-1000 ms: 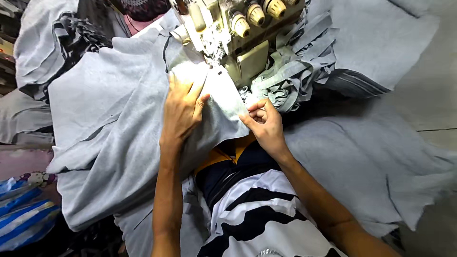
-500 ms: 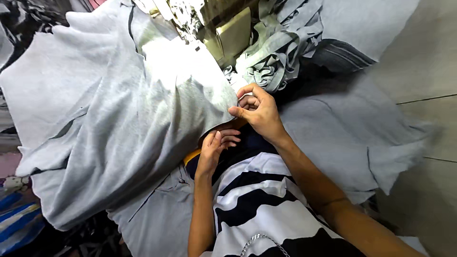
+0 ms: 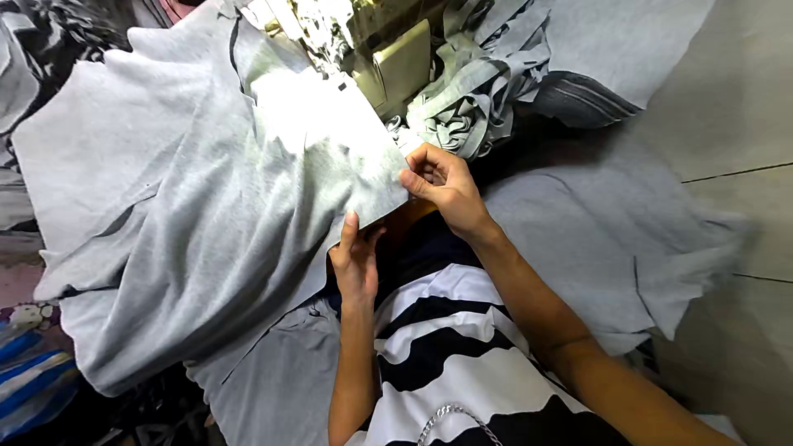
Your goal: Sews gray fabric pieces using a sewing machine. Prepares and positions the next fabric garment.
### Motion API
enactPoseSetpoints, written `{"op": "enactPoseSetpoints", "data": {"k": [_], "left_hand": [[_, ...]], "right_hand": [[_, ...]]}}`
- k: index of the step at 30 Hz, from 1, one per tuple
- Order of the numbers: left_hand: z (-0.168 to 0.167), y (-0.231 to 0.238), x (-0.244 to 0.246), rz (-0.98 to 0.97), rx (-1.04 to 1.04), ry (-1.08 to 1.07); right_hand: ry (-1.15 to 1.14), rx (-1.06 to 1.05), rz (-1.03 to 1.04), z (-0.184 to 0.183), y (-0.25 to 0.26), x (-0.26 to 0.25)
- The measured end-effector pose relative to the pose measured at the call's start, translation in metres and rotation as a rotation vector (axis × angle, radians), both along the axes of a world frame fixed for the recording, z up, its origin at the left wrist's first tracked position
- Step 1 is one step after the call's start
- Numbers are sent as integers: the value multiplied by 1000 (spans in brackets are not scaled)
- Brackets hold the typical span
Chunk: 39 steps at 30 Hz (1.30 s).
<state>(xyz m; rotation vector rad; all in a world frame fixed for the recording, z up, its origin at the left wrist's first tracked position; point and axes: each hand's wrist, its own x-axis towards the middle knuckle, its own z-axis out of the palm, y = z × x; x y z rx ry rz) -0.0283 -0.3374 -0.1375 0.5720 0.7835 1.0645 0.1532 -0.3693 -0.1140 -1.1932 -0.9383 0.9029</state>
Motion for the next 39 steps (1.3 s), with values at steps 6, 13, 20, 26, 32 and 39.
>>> {"op": "enactPoseSetpoints", "data": {"k": [6, 13, 20, 26, 32, 39], "left_hand": [[-4, -4, 4, 120, 88, 199], [-16, -6, 10, 175, 159, 292], [-13, -9, 13, -53, 57, 2], [5, -4, 43, -99, 142, 104], [0, -3, 29, -321, 153, 239], [51, -2, -4, -291, 1248, 995]], "right_hand": [[3, 0, -46, 0, 5, -9], [-142, -75, -139, 2, 5, -11], [-162, -15, -172, -4, 0, -16], [-36, 2, -46, 0, -9, -8], [23, 24, -15, -12, -14, 2], [74, -7, 10, -19, -17, 8]]}}
